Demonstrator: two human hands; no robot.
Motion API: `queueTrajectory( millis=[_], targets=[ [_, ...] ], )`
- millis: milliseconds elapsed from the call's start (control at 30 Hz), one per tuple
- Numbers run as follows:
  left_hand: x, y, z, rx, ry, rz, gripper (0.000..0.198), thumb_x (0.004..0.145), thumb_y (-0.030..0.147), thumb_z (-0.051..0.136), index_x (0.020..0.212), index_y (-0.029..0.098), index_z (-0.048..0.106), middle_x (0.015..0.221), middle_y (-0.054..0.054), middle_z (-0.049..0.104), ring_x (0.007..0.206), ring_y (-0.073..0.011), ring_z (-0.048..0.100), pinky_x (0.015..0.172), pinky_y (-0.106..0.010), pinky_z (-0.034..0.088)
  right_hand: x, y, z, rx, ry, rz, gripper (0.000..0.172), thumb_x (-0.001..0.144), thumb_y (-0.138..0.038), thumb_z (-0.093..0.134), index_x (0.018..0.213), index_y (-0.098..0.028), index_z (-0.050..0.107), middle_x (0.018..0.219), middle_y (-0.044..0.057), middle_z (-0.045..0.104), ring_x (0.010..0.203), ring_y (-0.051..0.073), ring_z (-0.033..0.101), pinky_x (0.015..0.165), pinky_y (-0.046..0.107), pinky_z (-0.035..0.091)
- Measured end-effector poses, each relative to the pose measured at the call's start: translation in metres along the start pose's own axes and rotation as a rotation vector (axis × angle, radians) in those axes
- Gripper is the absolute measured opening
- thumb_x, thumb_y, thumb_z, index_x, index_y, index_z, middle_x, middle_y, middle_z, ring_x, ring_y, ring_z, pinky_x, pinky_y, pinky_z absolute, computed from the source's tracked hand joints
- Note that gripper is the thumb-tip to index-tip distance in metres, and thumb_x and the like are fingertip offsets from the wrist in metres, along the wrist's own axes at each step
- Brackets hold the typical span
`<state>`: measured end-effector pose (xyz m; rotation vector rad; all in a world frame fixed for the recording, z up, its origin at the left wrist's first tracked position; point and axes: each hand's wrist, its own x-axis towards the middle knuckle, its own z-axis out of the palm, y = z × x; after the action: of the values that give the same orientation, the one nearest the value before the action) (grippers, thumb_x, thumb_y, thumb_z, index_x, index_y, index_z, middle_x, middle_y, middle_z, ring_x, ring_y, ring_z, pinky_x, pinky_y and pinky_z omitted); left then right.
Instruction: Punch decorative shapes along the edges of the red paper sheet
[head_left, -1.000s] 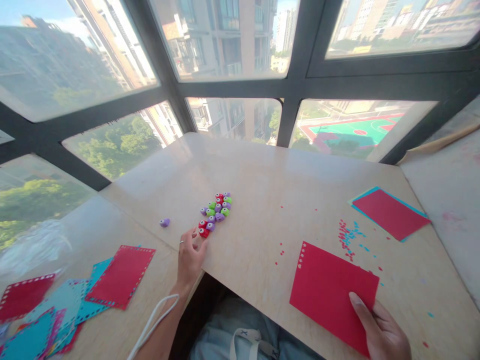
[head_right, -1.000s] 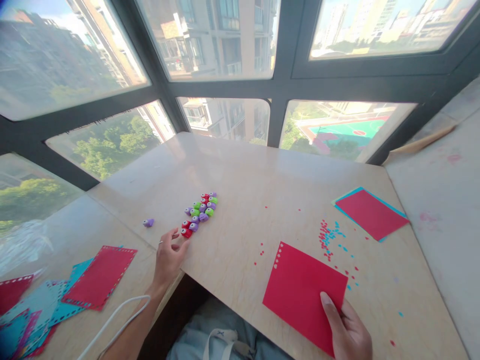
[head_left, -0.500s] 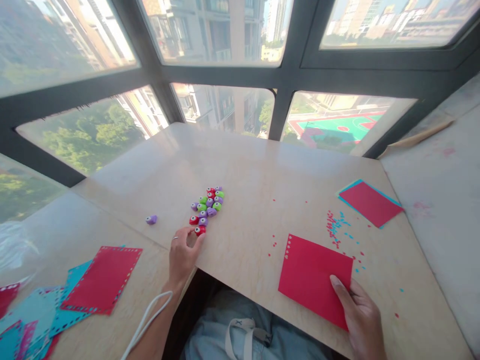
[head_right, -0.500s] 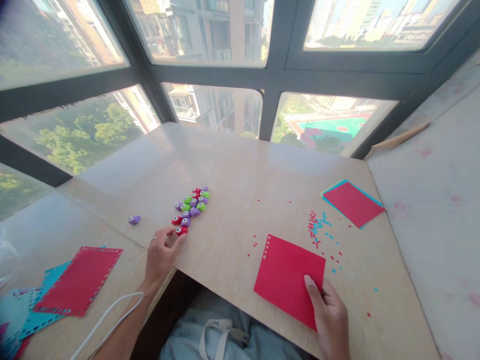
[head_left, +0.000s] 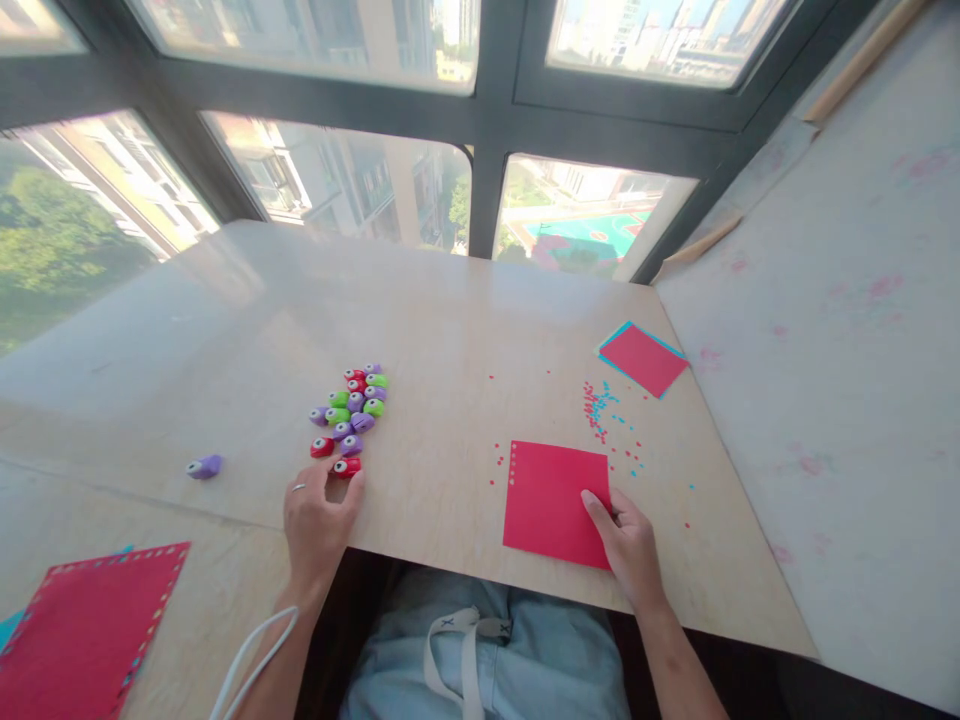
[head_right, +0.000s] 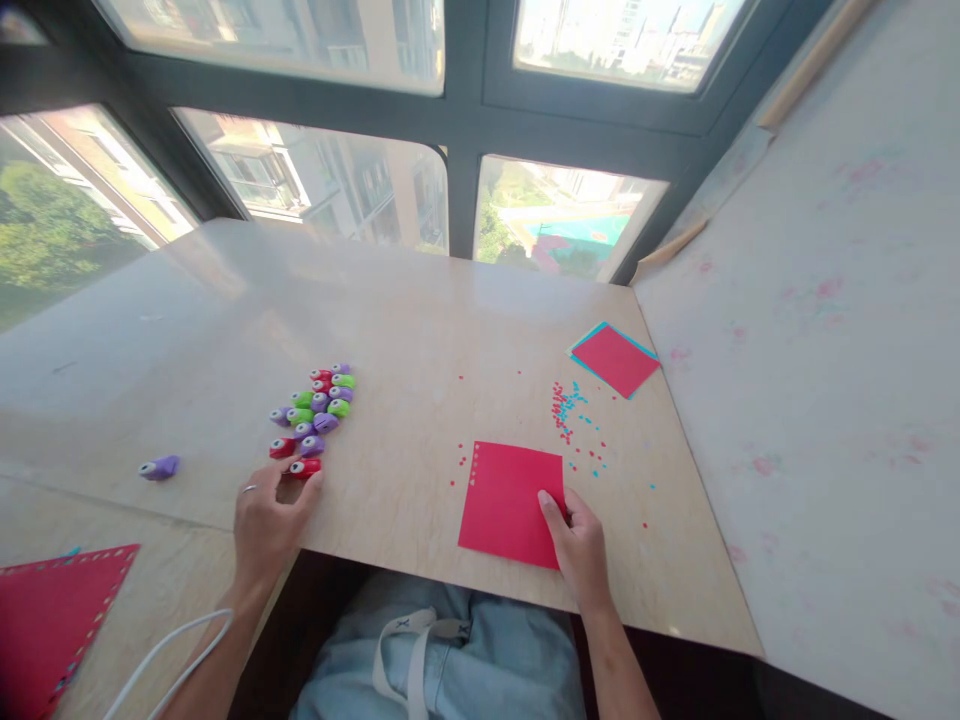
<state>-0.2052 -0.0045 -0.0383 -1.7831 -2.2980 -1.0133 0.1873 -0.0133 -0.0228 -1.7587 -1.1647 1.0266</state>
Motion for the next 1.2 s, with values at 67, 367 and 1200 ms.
queueTrajectory(
  millis=[67,367,1200],
  targets=[
    [-0.002,0.0,0.002,-0.001,0.012,-0.005,0.031,0.085,0.037,0.056,0.105,0.015,0.063,0.103,-0.014,0.068,0.099,-0.0308,0.062,0.095,-0.047,0.046,0.0,0.001,0.0,-0.019,0.003,-0.006,0.046,0.082,-0.057,0.062,0.097,-0.015,0.07,0.091,0.01,0.073,0.08,0.025,0.065,0.072,0.034,0.052],
    [0.001,-0.006,-0.001,0.005,0.098,-0.092,0.031,0.085,0.028,0.053,0.113,0.015,0.062,0.111,-0.015,0.061,0.109,-0.0303,0.056,0.098,-0.047,0.046,-0.002,-0.004,-0.004,-0.045,0.01,0.005,0.047,0.077,-0.06,0.064,0.092,-0.016,0.071,0.078,0.006,0.071,0.077,0.026,0.066,0.066,0.031,0.053],
    [0.021,0.023,-0.003,-0.019,-0.18,-0.222,0.029,0.085,0.043,0.059,0.103,0.021,0.065,0.071,-0.001,0.065,0.062,-0.0194,0.061,0.062,-0.029,0.045,-0.001,-0.002,-0.003,-0.02,0.004,0.001,0.044,0.079,-0.059,0.064,0.088,-0.017,0.069,0.08,0.006,0.071,0.076,0.025,0.066,0.067,0.031,0.053]
  ],
)
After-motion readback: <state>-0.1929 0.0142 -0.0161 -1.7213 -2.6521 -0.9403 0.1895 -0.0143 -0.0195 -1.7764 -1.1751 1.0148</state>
